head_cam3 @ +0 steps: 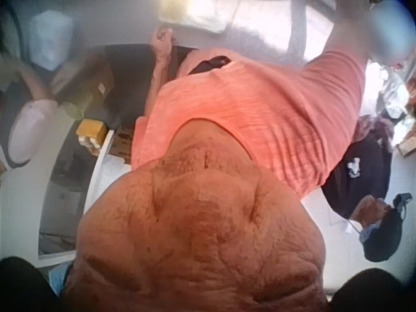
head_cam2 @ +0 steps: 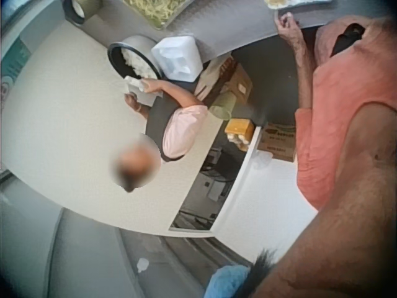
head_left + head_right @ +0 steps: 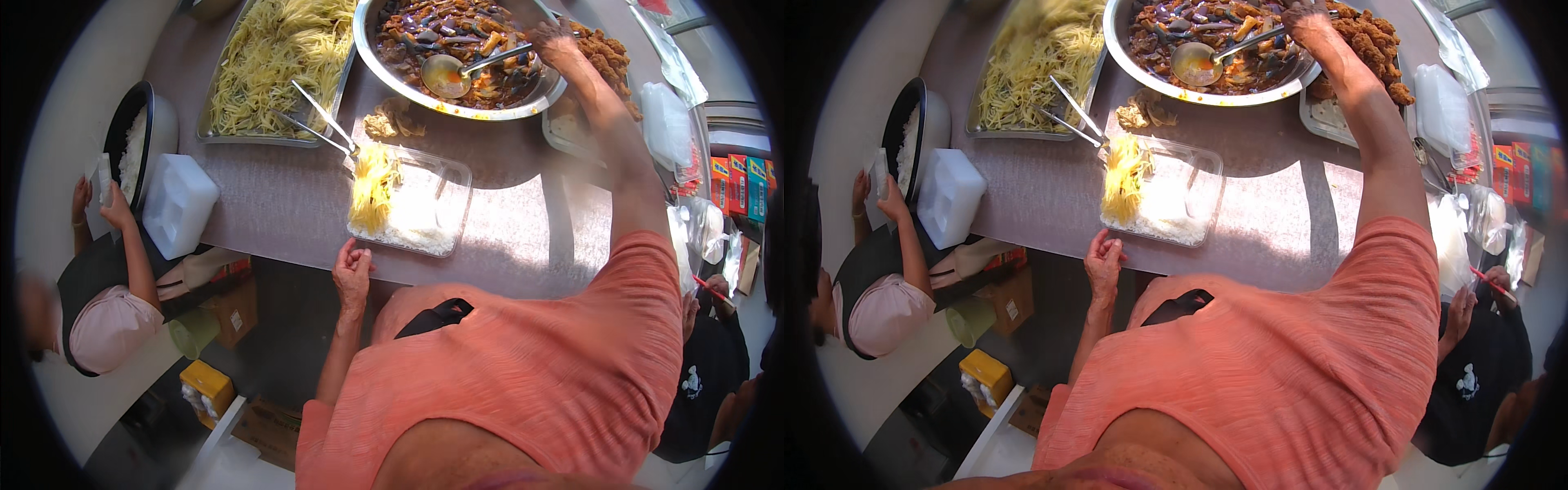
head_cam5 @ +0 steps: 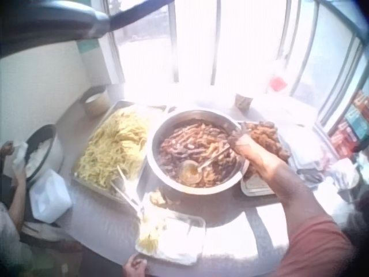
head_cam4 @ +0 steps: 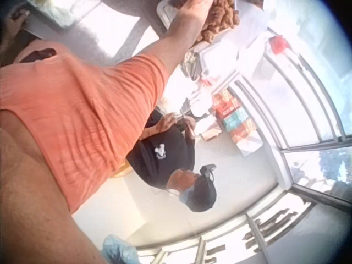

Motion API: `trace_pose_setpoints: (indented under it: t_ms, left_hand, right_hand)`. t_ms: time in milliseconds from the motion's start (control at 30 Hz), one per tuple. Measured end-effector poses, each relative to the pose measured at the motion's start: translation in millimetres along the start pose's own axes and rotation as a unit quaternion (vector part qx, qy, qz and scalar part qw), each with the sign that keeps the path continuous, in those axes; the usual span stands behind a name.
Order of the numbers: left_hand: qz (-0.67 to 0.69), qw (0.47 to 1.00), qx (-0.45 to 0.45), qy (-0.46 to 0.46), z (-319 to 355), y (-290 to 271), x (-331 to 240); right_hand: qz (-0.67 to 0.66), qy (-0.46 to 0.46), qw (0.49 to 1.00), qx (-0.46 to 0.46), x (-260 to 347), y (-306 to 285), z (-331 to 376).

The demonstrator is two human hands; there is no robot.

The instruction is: The person assembles bento-style meal boxes by layering rice, shredded vegetables, and a saucy meat mixture into compartmentalized containers. They use tongs and a ladle to transfer ingredients from large trays and bowls onto the counter, then arrange them in the boxes.

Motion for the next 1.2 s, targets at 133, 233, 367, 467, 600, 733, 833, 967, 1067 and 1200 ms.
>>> trace_pose_setpoints:
  t_ms: [133, 233, 367, 467, 600, 733, 833, 967, 1067, 1200]
  left_hand:
    - [-0.039, 0.99, -0.087, 0.1, -35, -32, -25]
    - [-0.101, 0.98, -0.1, 0.142, -62, -30, -52]
    - [-0.101, 0.991, -0.026, 0.089, -92, -8, -54]
    - [-0.062, 0.997, 0.022, 0.046, -105, 6, -44]
    - [-0.013, 0.998, 0.046, 0.051, -105, 13, -43]
    - [-0.09, 0.993, 0.069, 0.038, -99, 6, -45]
    - [-0.095, 0.991, 0.096, -0.008, -86, 3, -35]
    - [-0.07, 0.993, 0.098, -0.023, -66, 0, -19]
    - [-0.059, 0.994, 0.088, -0.03, -52, 7, -17]
    - [-0.041, 0.996, 0.078, -0.031, -41, 6, -11]
  right_hand:
    - [-0.03, -0.053, 0.984, 0.17, -4, -43, 53]
    - [-0.242, -0.068, 0.944, 0.214, -17, -74, 98]
    - [-0.629, -0.007, 0.75, 0.204, -29, -88, 131]
    - [-0.803, 0.058, 0.592, 0.032, -44, -98, 141]
    - [-0.886, 0.115, 0.447, -0.056, -10, -70, 142]
    - [-0.876, 0.091, 0.474, -0.01, 53, -66, 131]
    - [-0.784, -0.023, 0.607, -0.127, 59, -105, 135]
    - [-0.586, -0.105, 0.726, -0.343, 79, -166, 138]
    - [-0.515, -0.126, 0.734, -0.423, 101, -177, 114]
    - [-0.464, -0.186, 0.743, -0.445, 132, -171, 88]
Point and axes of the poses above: each hand's wrist, its own z-axis away from the middle knuckle, its own y-axis out of the palm, x = y × z, the point moved 10 cm from there along -z, towards the middle knuckle, and after that the axes turned 1 degree about -x, right-handed, at the moved point
